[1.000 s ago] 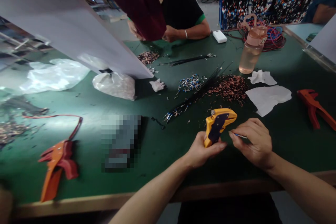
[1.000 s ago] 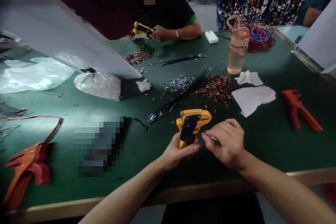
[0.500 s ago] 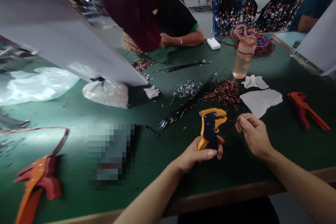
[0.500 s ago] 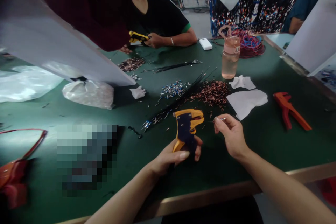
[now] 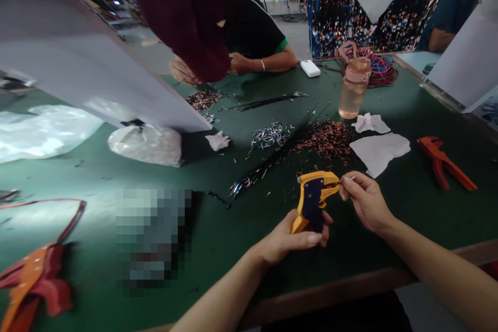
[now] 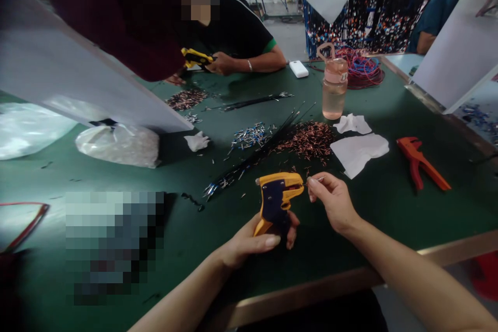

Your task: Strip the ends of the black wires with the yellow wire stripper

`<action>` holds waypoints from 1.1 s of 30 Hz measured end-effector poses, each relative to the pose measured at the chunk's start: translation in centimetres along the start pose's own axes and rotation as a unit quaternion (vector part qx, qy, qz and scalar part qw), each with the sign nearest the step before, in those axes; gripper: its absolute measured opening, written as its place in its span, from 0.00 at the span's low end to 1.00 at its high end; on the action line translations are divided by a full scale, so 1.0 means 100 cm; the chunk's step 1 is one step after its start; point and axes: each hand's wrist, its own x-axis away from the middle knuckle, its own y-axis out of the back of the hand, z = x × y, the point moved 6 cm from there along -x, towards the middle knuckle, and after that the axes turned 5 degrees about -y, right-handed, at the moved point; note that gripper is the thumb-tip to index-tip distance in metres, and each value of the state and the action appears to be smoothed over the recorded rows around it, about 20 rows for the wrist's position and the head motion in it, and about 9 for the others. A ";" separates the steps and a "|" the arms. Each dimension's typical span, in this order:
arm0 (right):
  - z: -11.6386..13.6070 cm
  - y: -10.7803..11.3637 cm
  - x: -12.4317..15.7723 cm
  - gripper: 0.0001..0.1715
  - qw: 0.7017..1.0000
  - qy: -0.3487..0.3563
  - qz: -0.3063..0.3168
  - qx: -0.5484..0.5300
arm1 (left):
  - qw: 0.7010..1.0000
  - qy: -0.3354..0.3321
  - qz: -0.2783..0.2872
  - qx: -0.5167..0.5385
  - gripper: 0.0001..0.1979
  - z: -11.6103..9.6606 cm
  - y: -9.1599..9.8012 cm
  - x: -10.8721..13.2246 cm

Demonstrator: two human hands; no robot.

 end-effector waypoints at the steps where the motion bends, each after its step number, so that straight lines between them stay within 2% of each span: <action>1: 0.000 -0.001 0.000 0.19 1.000 -0.003 0.005 -0.003 | 1.000 0.001 0.000 -0.004 0.27 0.001 0.000 0.000; 12: -0.002 -0.005 0.004 0.21 0.997 -0.059 0.021 -0.052 | 0.998 0.016 -0.038 -0.049 0.22 0.001 -0.001 0.000; 16: -0.002 -0.007 0.005 0.20 0.997 -0.054 0.021 -0.057 | 0.995 0.015 -0.069 -0.067 0.23 0.001 -0.002 0.000; 20: -0.004 -0.007 0.003 0.23 0.997 -0.047 -0.003 -0.059 | 0.991 0.006 -0.125 -0.036 0.24 0.009 0.003 -0.001; 24: -0.006 0.001 0.000 0.25 0.995 -0.048 -0.067 -0.057 | 0.993 -0.026 -0.099 0.059 0.21 0.007 0.002 -0.005; 28: -0.007 0.010 -0.002 0.25 0.992 -0.035 -0.122 -0.019 | 0.980 -0.097 -0.133 0.114 0.17 -0.010 0.012 -0.005; 30: -0.008 0.010 0.000 0.23 0.992 -0.030 -0.123 0.021 | 0.978 -0.110 -0.144 0.099 0.17 -0.015 0.015 -0.004; 33: -0.010 0.002 0.005 0.19 0.991 -0.012 -0.098 0.089 | 0.984 -0.100 -0.136 0.059 0.23 -0.014 0.014 0.000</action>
